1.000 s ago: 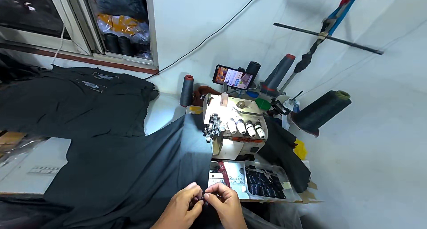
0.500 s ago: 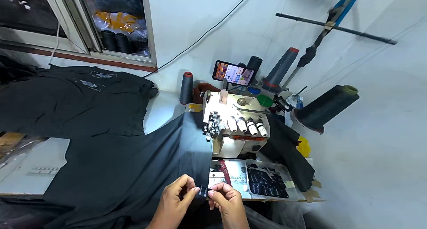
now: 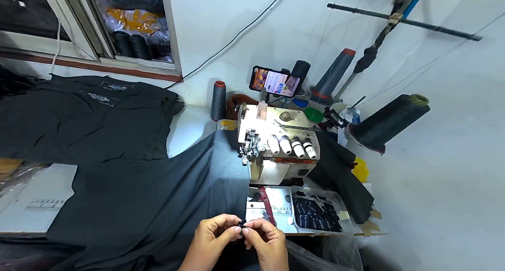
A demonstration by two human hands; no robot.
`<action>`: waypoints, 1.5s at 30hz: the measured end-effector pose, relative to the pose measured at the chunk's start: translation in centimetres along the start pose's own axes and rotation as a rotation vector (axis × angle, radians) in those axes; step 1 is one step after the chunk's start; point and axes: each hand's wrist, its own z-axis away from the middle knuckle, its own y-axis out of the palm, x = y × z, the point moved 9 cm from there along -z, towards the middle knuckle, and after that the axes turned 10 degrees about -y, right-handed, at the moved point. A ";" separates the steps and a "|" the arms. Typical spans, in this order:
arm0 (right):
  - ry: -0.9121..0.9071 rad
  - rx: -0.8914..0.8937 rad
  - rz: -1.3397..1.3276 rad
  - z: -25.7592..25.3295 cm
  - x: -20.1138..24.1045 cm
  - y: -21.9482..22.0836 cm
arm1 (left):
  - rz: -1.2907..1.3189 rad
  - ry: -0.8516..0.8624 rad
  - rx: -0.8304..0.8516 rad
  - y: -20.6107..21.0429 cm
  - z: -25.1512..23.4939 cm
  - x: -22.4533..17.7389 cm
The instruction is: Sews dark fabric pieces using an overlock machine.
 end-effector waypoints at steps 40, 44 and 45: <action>0.173 0.054 -0.211 0.3 -1.1 1.2 | 0.177 -0.041 -0.047 -0.5 -0.1 0.8; 0.170 0.060 -0.204 0.0 -0.9 1.5 | 0.162 -0.033 -0.046 -0.3 -0.1 0.8; 0.158 0.071 -0.192 -0.1 -0.8 1.5 | 0.153 -0.031 -0.051 -0.2 0.0 0.7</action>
